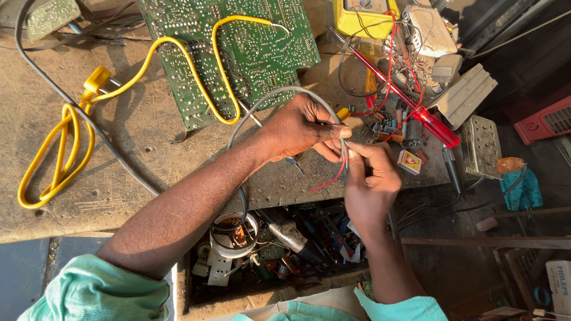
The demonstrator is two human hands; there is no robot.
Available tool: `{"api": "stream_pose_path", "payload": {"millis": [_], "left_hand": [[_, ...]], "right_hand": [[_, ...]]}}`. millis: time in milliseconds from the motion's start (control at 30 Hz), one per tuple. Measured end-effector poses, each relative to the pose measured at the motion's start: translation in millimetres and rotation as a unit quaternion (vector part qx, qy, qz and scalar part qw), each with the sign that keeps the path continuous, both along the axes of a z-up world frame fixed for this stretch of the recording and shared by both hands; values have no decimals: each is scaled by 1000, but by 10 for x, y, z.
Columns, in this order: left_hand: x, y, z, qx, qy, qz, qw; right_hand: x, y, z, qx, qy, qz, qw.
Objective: The person strips and twists wire ends, then uses a soldering iron to solder connections on a small electronic assembly. They handle a multimeter probe and a white power adapter while working at a cluttered electronics workbench.
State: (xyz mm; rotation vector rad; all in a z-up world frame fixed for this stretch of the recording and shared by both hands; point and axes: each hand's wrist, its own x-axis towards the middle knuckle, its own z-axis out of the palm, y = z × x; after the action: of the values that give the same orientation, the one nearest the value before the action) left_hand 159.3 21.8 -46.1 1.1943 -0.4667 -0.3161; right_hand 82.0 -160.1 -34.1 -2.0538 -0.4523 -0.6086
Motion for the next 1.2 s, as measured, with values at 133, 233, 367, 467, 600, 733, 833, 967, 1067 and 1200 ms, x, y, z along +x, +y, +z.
{"api": "stream_pose_path", "payload": {"millis": [133, 233, 367, 467, 600, 733, 833, 967, 1067, 1200], "left_hand": [[-24, 10, 42, -16, -5, -22, 1000], [-58, 60, 156, 35, -30, -12, 999], [-192, 134, 347, 161, -97, -20, 982], [-283, 196, 484, 268, -159, -3, 950], [-296, 272, 565, 209, -417, 222, 857], [-257, 191, 517, 289, -529, 243, 760], [-251, 167, 440, 289, -457, 155, 827], [-258, 178, 399, 271, -417, 123, 859], [-268, 149, 389, 278, -406, 113, 863], [-263, 74, 341, 250, -370, 95, 890]], "right_hand": [[9, -8, 75, 29, 65, 3, 997], [65, 0, 180, -44, -52, 8, 998], [117, -77, 318, -126, -123, -14, 984], [121, -151, 364, -129, -115, -15, 985], [52, -198, 345, -143, -119, -8, 983], [21, -183, 354, -175, -155, 17, 972], [70, -186, 386, -195, -191, 40, 961], [89, -202, 403, -214, -209, 44, 953], [29, -223, 386, -190, -165, 55, 966], [-5, -283, 384, -133, -63, 75, 986]]}}
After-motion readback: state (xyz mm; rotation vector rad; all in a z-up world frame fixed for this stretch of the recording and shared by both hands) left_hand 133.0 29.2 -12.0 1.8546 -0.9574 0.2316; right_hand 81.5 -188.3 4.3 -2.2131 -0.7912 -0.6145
